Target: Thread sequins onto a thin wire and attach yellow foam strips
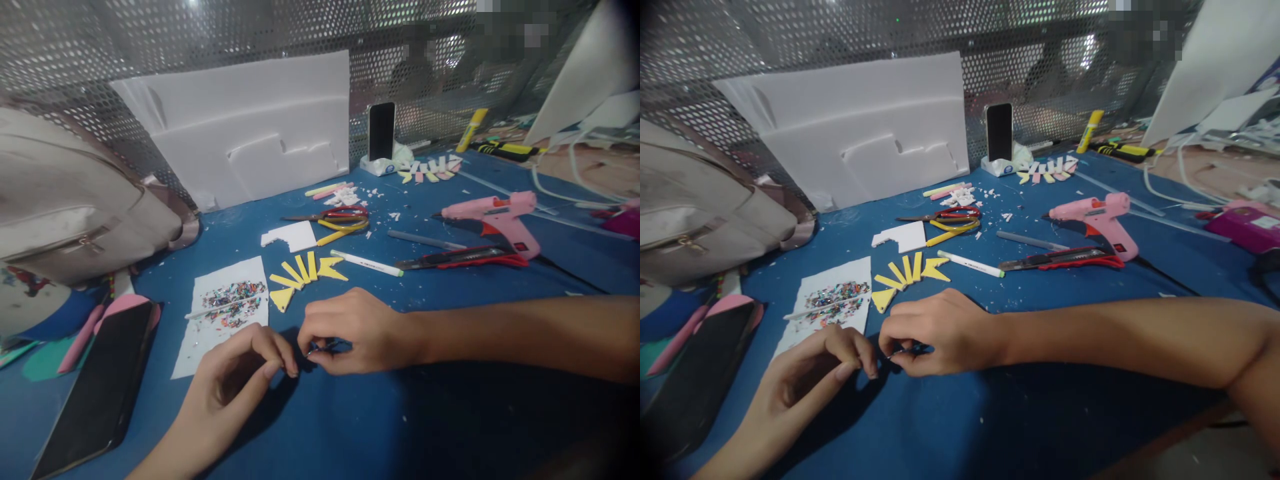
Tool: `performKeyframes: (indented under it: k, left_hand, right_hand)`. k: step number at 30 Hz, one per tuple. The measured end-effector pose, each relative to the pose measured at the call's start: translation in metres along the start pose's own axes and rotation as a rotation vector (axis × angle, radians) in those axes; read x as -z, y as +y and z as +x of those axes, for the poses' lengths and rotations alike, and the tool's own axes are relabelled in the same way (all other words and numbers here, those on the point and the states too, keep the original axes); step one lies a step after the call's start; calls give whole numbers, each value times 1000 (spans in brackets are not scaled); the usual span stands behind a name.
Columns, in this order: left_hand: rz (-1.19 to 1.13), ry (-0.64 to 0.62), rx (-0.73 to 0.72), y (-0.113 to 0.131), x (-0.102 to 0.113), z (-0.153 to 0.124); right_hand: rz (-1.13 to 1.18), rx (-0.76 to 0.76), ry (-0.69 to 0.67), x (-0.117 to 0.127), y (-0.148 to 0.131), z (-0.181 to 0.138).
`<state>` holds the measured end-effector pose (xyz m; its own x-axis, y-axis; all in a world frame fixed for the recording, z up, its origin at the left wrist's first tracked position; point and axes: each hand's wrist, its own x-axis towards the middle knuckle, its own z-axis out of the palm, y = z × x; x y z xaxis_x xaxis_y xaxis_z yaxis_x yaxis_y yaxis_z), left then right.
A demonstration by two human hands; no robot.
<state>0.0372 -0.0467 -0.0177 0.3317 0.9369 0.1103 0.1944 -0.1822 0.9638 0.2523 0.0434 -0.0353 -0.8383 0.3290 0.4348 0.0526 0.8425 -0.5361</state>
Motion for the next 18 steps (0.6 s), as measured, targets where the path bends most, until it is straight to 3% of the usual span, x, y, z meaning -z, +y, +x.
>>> performKeyframes:
  k: [12, 18]
  left_hand:
    - [-21, 78, 46, 2, -5, 0]
    - [58, -1, 14, 1, -1, 0]
  right_hand:
    - [-4, 0, -2, 2, -2, 2]
    - [-21, 12, -3, 1, 0, 0]
